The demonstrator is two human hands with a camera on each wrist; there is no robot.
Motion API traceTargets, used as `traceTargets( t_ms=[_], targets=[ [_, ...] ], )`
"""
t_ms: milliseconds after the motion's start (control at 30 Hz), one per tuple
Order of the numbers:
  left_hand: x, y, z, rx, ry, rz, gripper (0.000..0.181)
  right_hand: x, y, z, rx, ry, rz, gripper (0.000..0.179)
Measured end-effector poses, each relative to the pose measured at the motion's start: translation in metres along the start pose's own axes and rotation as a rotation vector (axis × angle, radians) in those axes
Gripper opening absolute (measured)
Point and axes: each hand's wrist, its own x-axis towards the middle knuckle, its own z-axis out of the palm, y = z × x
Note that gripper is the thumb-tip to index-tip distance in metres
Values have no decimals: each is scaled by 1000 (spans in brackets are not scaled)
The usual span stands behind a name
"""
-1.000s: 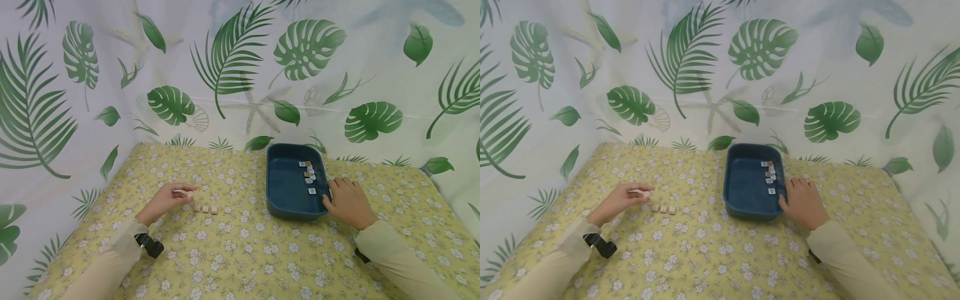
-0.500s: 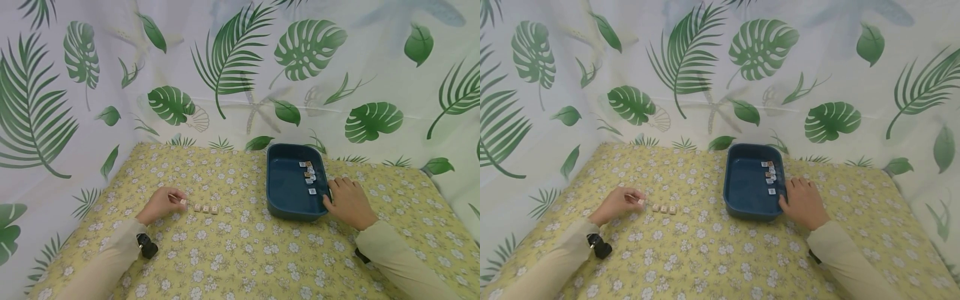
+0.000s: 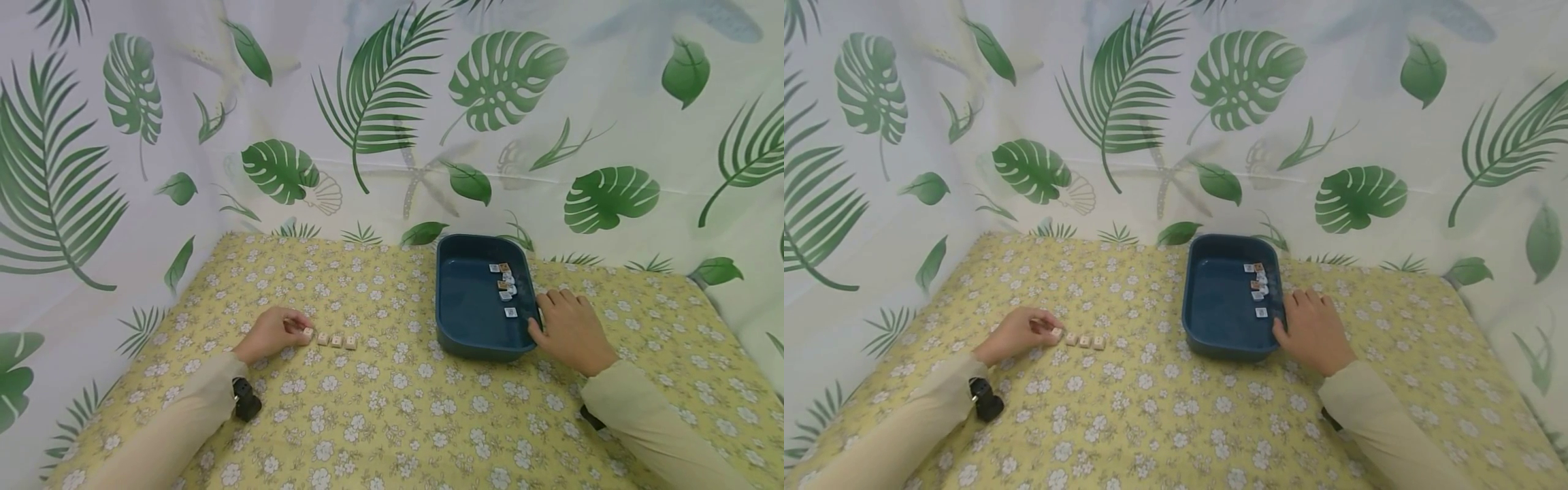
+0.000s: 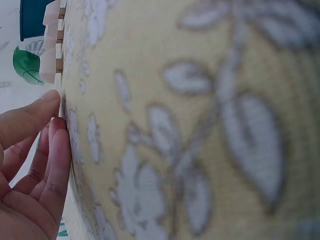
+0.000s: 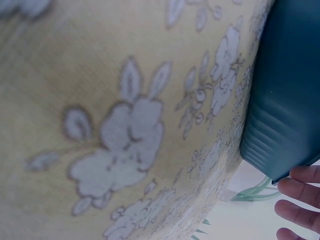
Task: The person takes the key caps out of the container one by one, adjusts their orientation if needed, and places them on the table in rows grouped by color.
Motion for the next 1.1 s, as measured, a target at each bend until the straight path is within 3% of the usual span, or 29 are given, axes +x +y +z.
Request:
traceTargets(
  t_ms=[367, 667, 900, 1100],
  targets=[
    [0, 4, -1, -36, -45, -2, 16, 0, 2, 1, -4, -1, 3, 36],
    [-1, 2, -1, -41, -48, 17, 16, 0, 1, 3, -6, 16, -13, 36],
    [-2, -3, 0, -53, -51, -9, 20, 1, 0, 4, -13, 9, -21, 36],
    [3, 2, -9, -42, -123, -1, 28, 0, -1, 1, -4, 6, -9, 35]
  ],
)
